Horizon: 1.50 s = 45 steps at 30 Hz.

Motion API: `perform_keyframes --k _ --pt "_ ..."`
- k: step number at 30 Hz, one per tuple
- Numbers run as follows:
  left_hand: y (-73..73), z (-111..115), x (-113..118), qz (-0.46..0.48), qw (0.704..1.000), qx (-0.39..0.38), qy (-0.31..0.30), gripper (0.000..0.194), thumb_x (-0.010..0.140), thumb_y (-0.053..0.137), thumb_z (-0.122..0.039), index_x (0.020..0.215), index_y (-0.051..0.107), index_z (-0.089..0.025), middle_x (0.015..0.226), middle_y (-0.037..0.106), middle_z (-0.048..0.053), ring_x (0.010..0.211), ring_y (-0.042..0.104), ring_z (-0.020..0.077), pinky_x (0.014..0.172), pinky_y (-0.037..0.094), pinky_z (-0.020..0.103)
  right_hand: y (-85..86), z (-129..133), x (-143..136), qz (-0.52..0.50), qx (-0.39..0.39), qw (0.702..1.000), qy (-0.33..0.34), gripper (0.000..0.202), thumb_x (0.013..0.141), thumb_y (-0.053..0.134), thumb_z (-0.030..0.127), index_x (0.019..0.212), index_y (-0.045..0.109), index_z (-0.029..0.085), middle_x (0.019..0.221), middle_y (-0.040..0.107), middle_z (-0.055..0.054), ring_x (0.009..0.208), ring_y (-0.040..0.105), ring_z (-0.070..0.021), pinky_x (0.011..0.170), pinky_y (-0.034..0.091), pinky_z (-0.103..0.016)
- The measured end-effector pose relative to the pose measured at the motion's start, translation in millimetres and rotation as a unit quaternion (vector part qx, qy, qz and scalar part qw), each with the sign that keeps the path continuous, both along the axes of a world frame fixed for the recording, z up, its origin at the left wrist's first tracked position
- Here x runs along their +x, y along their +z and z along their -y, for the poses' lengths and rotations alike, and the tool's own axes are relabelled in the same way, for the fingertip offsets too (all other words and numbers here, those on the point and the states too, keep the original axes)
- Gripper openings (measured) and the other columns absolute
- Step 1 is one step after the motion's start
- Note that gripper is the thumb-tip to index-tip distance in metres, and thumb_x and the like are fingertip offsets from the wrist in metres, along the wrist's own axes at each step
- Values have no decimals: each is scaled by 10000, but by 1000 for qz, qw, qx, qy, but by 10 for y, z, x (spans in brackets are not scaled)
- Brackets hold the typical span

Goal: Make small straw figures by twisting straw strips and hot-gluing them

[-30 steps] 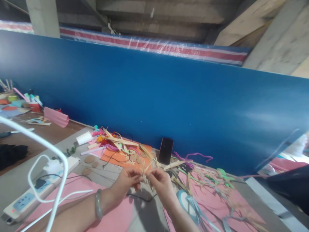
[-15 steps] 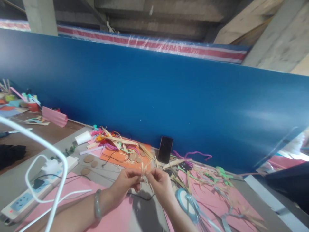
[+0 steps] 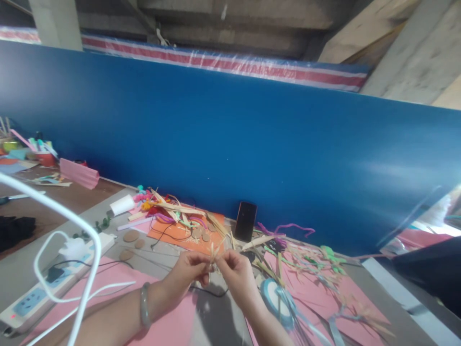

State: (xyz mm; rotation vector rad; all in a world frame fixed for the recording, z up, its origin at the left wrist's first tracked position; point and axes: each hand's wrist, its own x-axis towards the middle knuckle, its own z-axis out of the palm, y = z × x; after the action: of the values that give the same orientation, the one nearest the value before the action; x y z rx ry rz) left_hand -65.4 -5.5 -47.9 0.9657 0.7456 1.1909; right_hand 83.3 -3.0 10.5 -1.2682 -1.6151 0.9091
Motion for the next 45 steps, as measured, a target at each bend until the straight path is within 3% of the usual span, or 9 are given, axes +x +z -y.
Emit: perform_keyframes --k 6,21,31,39,45 --pt "-64 -37 -2 -1 1000 -7 4 256 663 834 -349 716 747 -115 513 599 19 456 537 103 475 403 210 -8 -33 3 -8 -30 1000 7 317 770 575 361 527 441 207 494 377 61 489 315 -93 462 251 -229" --pt "8 -13 20 -10 1000 -14 7 338 646 842 -423 672 710 -113 475 569 1 429 520 96 464 408 207 -2 -30 16 4 -24 1000 13 316 775 567 359 534 425 210 505 348 64 506 302 -95 468 242 -227" --pt "14 -21 24 -26 999 -23 15 361 634 841 -450 685 726 -112 528 604 18 434 522 97 445 389 204 -15 -38 29 9 -21 999 36 340 798 566 376 518 514 190 485 427 51 495 356 -104 492 279 -231" --pt "115 2 38 -38 998 -32 31 395 598 859 -479 627 708 -115 464 570 3 411 508 98 437 389 207 -29 -35 20 8 -18 999 36 334 799 567 374 525 549 184 489 478 41 495 427 -116 509 323 -235" --pt "29 -33 32 -27 998 -19 46 434 566 868 -509 617 694 -114 413 558 1 384 513 102 421 385 202 -61 -30 9 13 -25 998 48 296 809 594 380 628 655 154 577 635 -16 553 547 -153 555 403 -247"
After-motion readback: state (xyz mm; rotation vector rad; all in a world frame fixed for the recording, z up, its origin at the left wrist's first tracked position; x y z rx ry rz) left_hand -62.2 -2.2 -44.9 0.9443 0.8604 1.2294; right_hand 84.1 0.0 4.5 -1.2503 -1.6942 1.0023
